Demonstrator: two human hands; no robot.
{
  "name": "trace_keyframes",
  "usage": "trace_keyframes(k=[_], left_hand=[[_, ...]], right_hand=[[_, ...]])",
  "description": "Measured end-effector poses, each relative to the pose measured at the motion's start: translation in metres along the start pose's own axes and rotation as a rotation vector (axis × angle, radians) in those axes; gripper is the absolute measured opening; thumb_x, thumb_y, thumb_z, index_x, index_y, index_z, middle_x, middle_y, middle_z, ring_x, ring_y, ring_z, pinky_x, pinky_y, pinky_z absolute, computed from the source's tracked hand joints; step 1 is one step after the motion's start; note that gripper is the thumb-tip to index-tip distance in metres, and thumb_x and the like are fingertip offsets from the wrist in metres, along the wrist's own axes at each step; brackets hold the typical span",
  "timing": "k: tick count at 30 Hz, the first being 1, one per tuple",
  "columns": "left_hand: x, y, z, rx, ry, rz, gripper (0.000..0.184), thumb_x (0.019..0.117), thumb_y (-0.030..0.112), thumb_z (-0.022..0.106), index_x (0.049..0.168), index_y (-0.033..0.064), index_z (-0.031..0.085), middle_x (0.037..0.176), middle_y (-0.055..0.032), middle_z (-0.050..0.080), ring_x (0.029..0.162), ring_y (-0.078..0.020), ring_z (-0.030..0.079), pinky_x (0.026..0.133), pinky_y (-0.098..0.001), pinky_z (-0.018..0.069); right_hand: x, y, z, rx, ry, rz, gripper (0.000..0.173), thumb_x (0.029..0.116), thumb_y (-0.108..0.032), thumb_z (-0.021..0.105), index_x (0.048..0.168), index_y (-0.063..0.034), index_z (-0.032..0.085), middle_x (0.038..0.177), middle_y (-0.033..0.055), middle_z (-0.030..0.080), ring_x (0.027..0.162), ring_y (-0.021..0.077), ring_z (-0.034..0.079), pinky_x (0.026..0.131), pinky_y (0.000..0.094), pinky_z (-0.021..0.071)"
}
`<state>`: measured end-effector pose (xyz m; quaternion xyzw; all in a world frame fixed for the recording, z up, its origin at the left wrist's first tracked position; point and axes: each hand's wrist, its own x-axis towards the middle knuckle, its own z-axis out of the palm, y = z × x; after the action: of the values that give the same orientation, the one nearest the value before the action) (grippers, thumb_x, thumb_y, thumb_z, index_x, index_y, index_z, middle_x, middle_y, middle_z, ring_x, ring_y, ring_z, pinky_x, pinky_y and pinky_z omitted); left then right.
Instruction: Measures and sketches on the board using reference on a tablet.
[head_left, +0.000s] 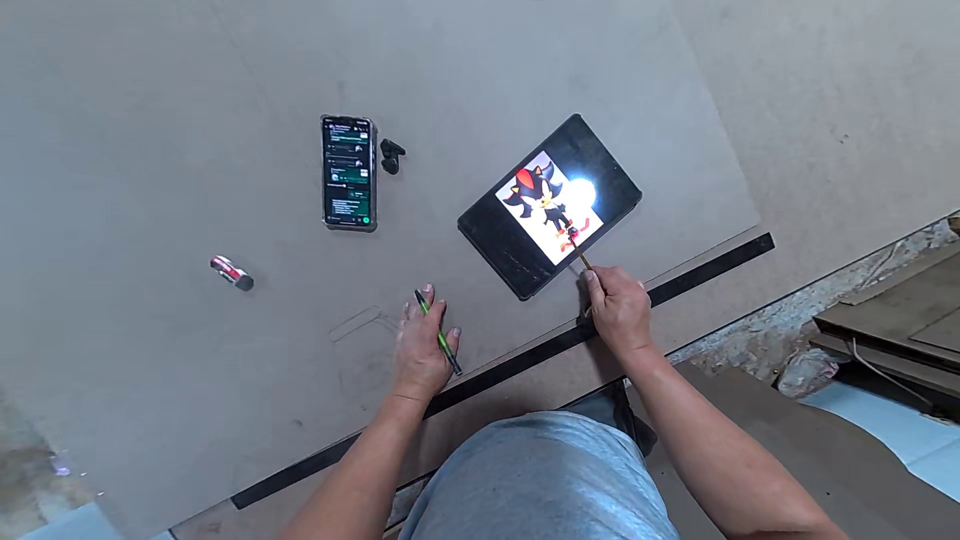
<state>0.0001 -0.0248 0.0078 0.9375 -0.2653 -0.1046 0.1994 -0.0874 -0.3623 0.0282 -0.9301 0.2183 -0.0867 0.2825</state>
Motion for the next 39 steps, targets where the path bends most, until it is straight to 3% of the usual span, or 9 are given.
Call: trace_keyframes(k=[6, 21, 39], left_hand=[[0.001, -0.003, 0.009, -0.016, 0.081, 0.061, 0.054, 0.1056, 0.038, 0.044, 0.147, 0.0033, 0.048, 0.165, -0.0186, 0.033, 0.154, -0.0345, 0.030, 0.126, -0.0561, 0.0208], [0.003, 0.000, 0.005, 0.009, 0.043, 0.026, 0.054, 0.1045, 0.040, 0.043, 0.144, 0.0031, 0.050, 0.167, -0.0192, 0.030, 0.155, -0.0349, 0.028, 0.126, -0.0574, 0.0198], [0.002, -0.001, 0.007, -0.014, 0.073, 0.052, 0.053, 0.1050, 0.040, 0.043, 0.142, 0.0030, 0.051, 0.165, -0.0200, 0.033, 0.155, -0.0345, 0.029, 0.127, -0.0560, 0.0185]], right_hand=[[0.007, 0.005, 0.004, -0.050, 0.017, -0.101, 0.025, 0.1049, -0.032, 0.059, 0.113, -0.0214, 0.080, 0.097, -0.0007, 0.077, 0.099, 0.0172, 0.069, 0.100, 0.0425, 0.0479], [0.019, -0.002, -0.006, -0.014, -0.019, -0.083, 0.026, 0.1049, -0.032, 0.058, 0.114, -0.0210, 0.080, 0.087, -0.0003, 0.076, 0.089, 0.0173, 0.070, 0.097, 0.0424, 0.0494], [0.025, -0.003, 0.008, -0.103, -0.001, -0.045, 0.026, 0.1046, -0.032, 0.057, 0.111, -0.0215, 0.080, 0.096, -0.0036, 0.079, 0.090, 0.0157, 0.071, 0.099, 0.0450, 0.0472]])
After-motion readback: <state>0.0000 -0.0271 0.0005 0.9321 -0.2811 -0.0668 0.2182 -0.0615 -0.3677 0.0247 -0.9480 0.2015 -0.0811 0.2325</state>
